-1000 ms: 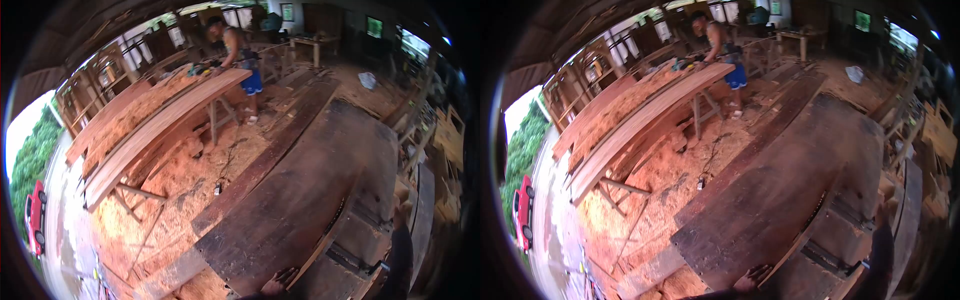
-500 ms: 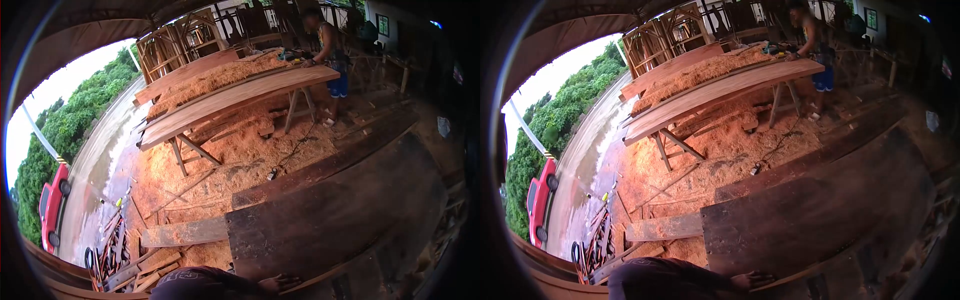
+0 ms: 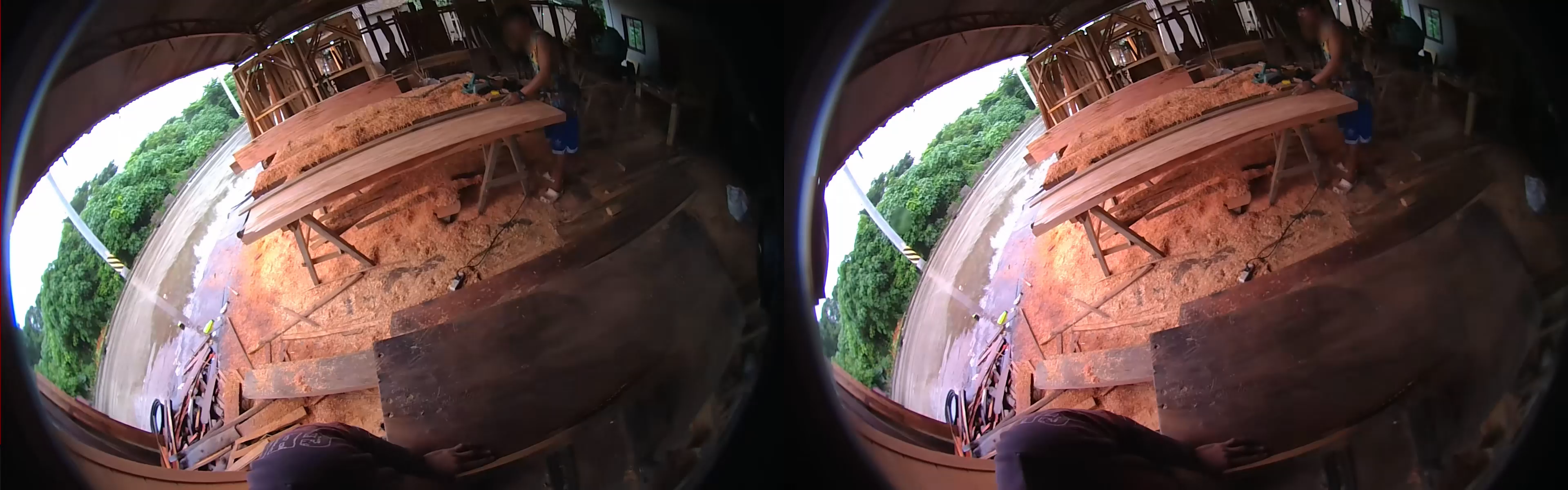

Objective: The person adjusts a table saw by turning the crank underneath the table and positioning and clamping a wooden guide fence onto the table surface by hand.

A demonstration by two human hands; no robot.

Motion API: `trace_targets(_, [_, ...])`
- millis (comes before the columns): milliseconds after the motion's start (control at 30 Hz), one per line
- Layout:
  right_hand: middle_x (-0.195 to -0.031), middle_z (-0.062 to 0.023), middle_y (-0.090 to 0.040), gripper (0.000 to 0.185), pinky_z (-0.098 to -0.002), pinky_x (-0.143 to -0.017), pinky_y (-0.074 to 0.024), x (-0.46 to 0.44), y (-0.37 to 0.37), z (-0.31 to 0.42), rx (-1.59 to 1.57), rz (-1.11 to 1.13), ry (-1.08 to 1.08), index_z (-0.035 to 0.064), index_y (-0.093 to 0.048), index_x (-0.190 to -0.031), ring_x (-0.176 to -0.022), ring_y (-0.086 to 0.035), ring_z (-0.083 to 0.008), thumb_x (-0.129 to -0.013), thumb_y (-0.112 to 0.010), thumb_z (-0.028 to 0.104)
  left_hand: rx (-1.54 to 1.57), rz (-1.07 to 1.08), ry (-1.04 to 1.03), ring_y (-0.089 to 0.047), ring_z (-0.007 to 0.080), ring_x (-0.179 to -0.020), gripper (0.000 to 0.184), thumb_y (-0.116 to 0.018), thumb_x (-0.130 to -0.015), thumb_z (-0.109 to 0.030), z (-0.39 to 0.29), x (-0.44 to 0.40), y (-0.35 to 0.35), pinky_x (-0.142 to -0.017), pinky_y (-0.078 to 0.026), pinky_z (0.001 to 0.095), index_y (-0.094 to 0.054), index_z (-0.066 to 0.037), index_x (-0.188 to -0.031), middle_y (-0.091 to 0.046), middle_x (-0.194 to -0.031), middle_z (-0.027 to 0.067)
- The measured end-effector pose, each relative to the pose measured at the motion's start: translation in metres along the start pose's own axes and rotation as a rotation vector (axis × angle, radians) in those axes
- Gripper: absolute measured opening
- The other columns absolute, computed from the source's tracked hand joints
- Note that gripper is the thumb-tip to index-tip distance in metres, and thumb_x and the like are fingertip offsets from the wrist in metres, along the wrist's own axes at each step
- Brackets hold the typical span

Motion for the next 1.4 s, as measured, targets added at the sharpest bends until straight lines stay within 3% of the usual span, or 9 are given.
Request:
trace_targets(267, [-0.146, -0.0159, -0.047, 0.062, -0.0465, -0.101, -0.0462, -0.012, 0.081, 0.062, -0.017, 0.015, -0.068, 0.0139, -0.037, -0.146, -0.128, -0.051, -0.0356, -0.093, -0.062, 0.035, -0.027, -0.144, -0.046, -0.025, 0.0326, -0.145, 0.09, -0.057, -0.078, -0.029, 0.007, 0.004, -0.016, -0.116, -0.029, 0.0466, -0.018, -0.009, -0.156, -0.022, -0.16, 0.0144])
trace_targets(467, [-0.145, -0.0153, -0.047, 0.06, -0.0458, -0.101, -0.0455, -0.008, 0.112, 0.093, -0.01, 0.011, -0.101, 0.0125, -0.038, -0.145, -0.128, -0.05, -0.0348, -0.094, -0.061, 0.033, -0.179, -0.414, -0.193, -0.025, 0.0325, -0.145, 0.091, -0.056, -0.076, -0.024, -0.003, 0.008, -0.009, -0.116, -0.029, 0.0455, -0.016, -0.009, -0.157, -0.02, -0.162, 0.0131])
trace_targets(500, [-0.145, -0.0152, -0.047, 0.059, -0.0457, -0.101, -0.0454, -0.01, 0.119, 0.097, -0.013, 0.006, -0.101, 0.0123, -0.039, -0.145, -0.128, -0.05, -0.0347, -0.094, -0.061, 0.032, -0.174, -0.414, -0.191, -0.025, 0.0325, -0.145, 0.091, -0.056, -0.076, -0.024, -0.008, 0.009, -0.002, -0.116, -0.029, 0.0455, -0.016, -0.009, -0.157, -0.02, -0.162, 0.0131])
trace_targets(567, [-0.145, -0.015, -0.047, 0.058, -0.0455, -0.101, -0.0451, -0.011, 0.129, 0.11, -0.004, -0.003, -0.105, 0.0118, -0.039, -0.144, -0.128, -0.05, -0.0344, -0.094, -0.061, 0.031, -0.085, -0.054, -0.043, -0.022, 0.0294, -0.148, 0.086, -0.054, -0.082, -0.027, -0.005, 0.005, 0.004, -0.121, -0.022, 0.0445, -0.016, -0.006, -0.156, -0.019, -0.162, 0.0117])
trace_targets(667, [-0.145, -0.0147, -0.047, 0.057, -0.0451, -0.102, -0.0448, -0.007, 0.147, 0.126, 0.01, -0.029, -0.12, 0.0111, -0.04, -0.144, -0.128, -0.05, -0.034, -0.094, -0.06, 0.03, -0.108, -0.224, -0.111, -0.028, 0.0325, -0.144, 0.088, -0.053, -0.08, -0.028, 0.01, 0.003, -0.019, -0.117, -0.027, 0.0468, -0.015, -0.008, -0.157, -0.018, -0.162, 0.013])
trace_targets(1000, [-0.144, -0.0138, -0.047, 0.052, -0.0439, -0.103, -0.0436, -0.009, 0.236, 0.234, -0.157, -0.183, -0.019, 0.0089, -0.042, -0.142, -0.129, -0.049, -0.0328, -0.095, -0.059, 0.026, -0.01, -0.169, -0.081, -0.031, 0.0291, -0.143, 0.076, -0.049, -0.09, -0.03, 0.004, 0.008, -0.003, -0.117, -0.027, 0.0435, -0.019, -0.006, -0.155, -0.025, -0.159, 0.0147])
trace_targets(1133, [-0.144, -0.0134, -0.047, 0.051, -0.0434, -0.103, -0.0431, 0.006, 0.283, 0.294, -0.197, -0.29, 0.021, 0.008, -0.043, -0.141, -0.129, -0.049, -0.0322, -0.096, -0.058, 0.024, -0.118, -0.167, -0.061, -0.032, 0.0298, -0.142, 0.07, -0.048, -0.091, -0.028, 0.021, -0.016, -0.042, -0.117, -0.028, 0.0435, -0.025, -0.004, -0.153, -0.029, -0.157, 0.0156])
trace_targets(1233, [-0.144, -0.0131, -0.047, 0.049, -0.0431, -0.103, -0.0428, 0.048, 0.315, 0.331, -0.232, -0.365, 0.006, 0.0073, -0.043, -0.141, -0.129, -0.049, -0.0319, -0.096, -0.058, 0.023, -0.089, -0.016, -0.077, -0.027, 0.0298, -0.145, 0.067, -0.05, -0.092, -0.034, -0.004, 0.009, -0.001, -0.118, -0.026, 0.0457, -0.035, -0.004, -0.15, -0.031, -0.157, 0.0131])
trace_targets(1400, [-0.144, -0.0126, -0.047, 0.047, -0.0425, -0.104, -0.0422, 0.159, 0.34, 0.375, -0.235, -0.484, -0.156, 0.0061, -0.044, -0.14, -0.129, -0.048, -0.0312, -0.097, -0.057, 0.021, -0.028, -0.111, -0.017, -0.022, 0.0295, -0.147, 0.065, -0.041, -0.098, -0.045, -0.015, 0.016, 0.025, -0.119, -0.022, 0.048, -0.039, -0.003, -0.147, -0.027, -0.159, 0.0125])
Point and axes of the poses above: each hand's wrist, its own x-axis away from the middle knuckle, its own y-axis out of the back of the hand, z = x × y, the point moved 5 cm from there along -x, towards the middle knuckle
